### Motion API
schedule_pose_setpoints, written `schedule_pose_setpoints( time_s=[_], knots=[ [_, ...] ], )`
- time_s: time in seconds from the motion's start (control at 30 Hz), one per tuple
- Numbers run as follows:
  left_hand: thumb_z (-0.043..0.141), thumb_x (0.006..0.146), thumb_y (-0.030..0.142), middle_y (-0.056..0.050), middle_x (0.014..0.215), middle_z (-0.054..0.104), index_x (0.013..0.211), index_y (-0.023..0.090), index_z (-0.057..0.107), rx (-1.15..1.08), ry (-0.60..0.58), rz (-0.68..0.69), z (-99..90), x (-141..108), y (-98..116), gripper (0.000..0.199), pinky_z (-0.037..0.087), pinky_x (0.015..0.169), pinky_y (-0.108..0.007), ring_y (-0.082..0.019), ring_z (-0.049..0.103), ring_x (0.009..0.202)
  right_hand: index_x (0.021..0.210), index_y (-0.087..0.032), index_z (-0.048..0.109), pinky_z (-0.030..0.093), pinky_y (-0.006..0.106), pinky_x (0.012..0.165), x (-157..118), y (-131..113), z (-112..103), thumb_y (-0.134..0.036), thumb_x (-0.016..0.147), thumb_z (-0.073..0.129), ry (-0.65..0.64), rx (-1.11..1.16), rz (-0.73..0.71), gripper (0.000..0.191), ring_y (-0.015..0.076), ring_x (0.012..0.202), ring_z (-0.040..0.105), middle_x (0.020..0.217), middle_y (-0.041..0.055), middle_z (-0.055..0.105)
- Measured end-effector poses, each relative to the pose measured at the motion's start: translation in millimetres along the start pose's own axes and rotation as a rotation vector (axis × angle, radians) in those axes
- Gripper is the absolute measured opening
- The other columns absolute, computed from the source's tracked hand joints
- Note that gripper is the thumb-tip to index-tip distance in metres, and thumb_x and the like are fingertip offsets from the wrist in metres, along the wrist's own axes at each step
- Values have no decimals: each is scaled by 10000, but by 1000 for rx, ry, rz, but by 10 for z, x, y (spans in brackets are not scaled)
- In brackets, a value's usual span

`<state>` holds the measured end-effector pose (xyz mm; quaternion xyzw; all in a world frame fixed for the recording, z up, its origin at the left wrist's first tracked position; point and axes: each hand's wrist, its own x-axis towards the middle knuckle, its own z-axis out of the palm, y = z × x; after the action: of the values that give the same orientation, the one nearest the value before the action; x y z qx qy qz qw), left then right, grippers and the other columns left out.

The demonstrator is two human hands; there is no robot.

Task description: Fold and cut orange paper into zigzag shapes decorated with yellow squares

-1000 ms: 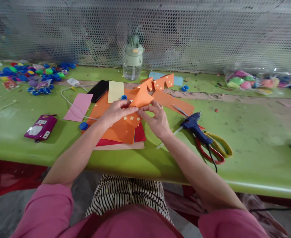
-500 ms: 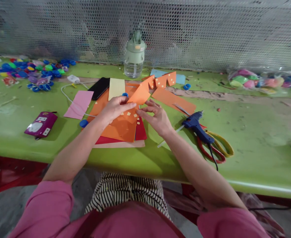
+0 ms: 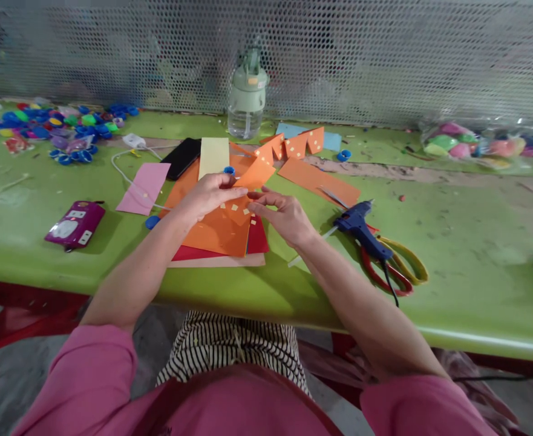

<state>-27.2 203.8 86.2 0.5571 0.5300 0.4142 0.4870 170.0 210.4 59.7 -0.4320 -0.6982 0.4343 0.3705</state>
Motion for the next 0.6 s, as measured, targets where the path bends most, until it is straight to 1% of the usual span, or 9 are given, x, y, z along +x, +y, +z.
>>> schedule_pose_setpoints(
  time_s=[0.03,0.1,0.17,0.2,0.27,0.37,0.47,0.53,0.6],
  knots=[
    [841,641,526,-4,765,671,745,172,694,31,-3,-5,-14,5,-2,398,385,665,-248,-122,549,713,698,-249,742,416,444,1090,-4,-1,14,-504,784,740,-2,19,25,269,280,1304,582,1059,45,780],
    [824,665,542,-10,801,682,782,171,709,94,-13,-22,-42,19,-7,406,388,687,-247,-126,561,743,703,-233,745,481,384,979,-9,-12,41,-517,777,732,4,25,85,293,258,1107,683,985,37,785],
    [811,689,543,-22,891,703,893,179,719,106,7,-12,-56,36,-8,428,402,697,-246,-139,587,796,723,-221,756,503,344,879,-16,-37,61,-528,774,723,21,-1,124,313,221,921,710,932,23,785],
    [809,699,536,-27,931,707,953,188,713,91,29,9,-54,42,-6,442,412,696,-245,-148,599,824,729,-218,761,503,330,850,-22,-54,65,-529,775,720,28,-17,131,317,208,872,705,923,16,785],
    [806,716,505,-27,952,703,984,205,694,57,81,57,-42,46,1,418,427,688,-243,-162,610,861,730,-218,772,499,311,811,-34,-88,49,-524,774,721,15,-46,134,313,198,843,697,916,6,787],
    [771,752,458,-7,813,663,864,210,682,74,132,44,-46,35,19,287,416,631,-246,-158,598,779,787,-230,798,492,302,736,-20,-118,-49,-514,778,720,-32,-87,136,295,203,820,689,891,1,788],
    [722,778,407,8,754,638,863,214,683,50,175,8,-127,33,43,214,418,594,-247,-143,580,694,835,-228,794,488,300,712,60,-114,-201,-452,794,716,28,-180,39,241,200,805,679,857,8,778],
    [711,769,352,4,796,664,905,211,672,-46,183,9,-206,50,52,199,467,644,-252,-146,609,727,799,-215,773,487,298,709,115,-117,-298,-359,796,716,27,-290,0,155,191,778,677,830,14,766],
    [718,750,314,-2,830,684,911,203,657,-143,161,2,-272,71,53,205,508,718,-275,-153,640,772,765,-213,752,475,295,682,116,-146,-401,-305,811,695,-45,-490,14,118,184,731,672,788,19,752]
  ],
)
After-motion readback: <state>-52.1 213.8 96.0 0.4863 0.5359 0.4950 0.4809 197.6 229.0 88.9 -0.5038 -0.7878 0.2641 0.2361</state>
